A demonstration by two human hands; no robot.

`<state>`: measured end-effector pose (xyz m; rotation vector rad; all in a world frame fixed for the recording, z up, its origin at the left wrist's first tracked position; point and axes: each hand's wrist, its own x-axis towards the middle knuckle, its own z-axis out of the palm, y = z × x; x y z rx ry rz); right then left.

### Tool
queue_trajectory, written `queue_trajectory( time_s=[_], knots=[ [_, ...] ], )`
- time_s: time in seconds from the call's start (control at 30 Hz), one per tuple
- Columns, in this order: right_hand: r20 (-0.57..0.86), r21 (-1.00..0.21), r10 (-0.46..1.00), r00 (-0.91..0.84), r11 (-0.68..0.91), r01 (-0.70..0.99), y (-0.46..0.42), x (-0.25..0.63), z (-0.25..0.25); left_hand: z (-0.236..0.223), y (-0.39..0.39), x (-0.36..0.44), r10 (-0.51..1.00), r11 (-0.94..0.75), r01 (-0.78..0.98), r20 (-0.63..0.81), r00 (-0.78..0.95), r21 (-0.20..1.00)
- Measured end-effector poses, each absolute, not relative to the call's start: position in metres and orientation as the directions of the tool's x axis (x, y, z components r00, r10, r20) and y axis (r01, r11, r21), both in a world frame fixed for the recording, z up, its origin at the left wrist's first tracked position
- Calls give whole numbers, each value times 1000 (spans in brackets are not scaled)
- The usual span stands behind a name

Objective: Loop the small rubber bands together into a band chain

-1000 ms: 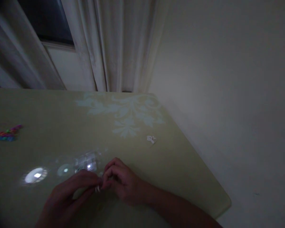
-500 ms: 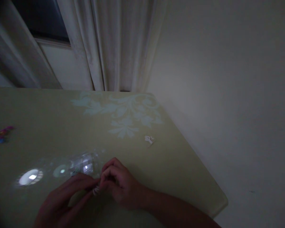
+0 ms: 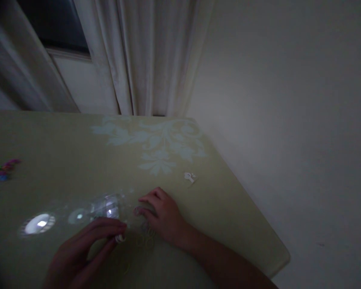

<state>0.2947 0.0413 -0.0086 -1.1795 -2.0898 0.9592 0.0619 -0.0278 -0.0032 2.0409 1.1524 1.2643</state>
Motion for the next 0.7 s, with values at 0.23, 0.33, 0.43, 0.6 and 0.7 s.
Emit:
queue_trajectory(
  time_s=[0.23,0.33,0.43,0.6,0.7],
  knots=[
    [113,-721,861,-496,415,555,43,294,-12,-10,-29,62,861,-509,397,466,206,764],
    [133,-780,871,-474,387,492,44,295,-11,-8,-28,61,851,-523,405,484,203,750],
    [194,-856,890,-412,359,372,43,295,-7,-5,-27,60,835,-546,413,509,208,728],
    [304,-893,815,-492,425,151,30,295,6,-3,-27,58,817,-573,415,530,226,706],
    [339,-899,752,-565,437,41,22,293,9,-5,-27,59,825,-564,401,515,234,721]
  ],
)
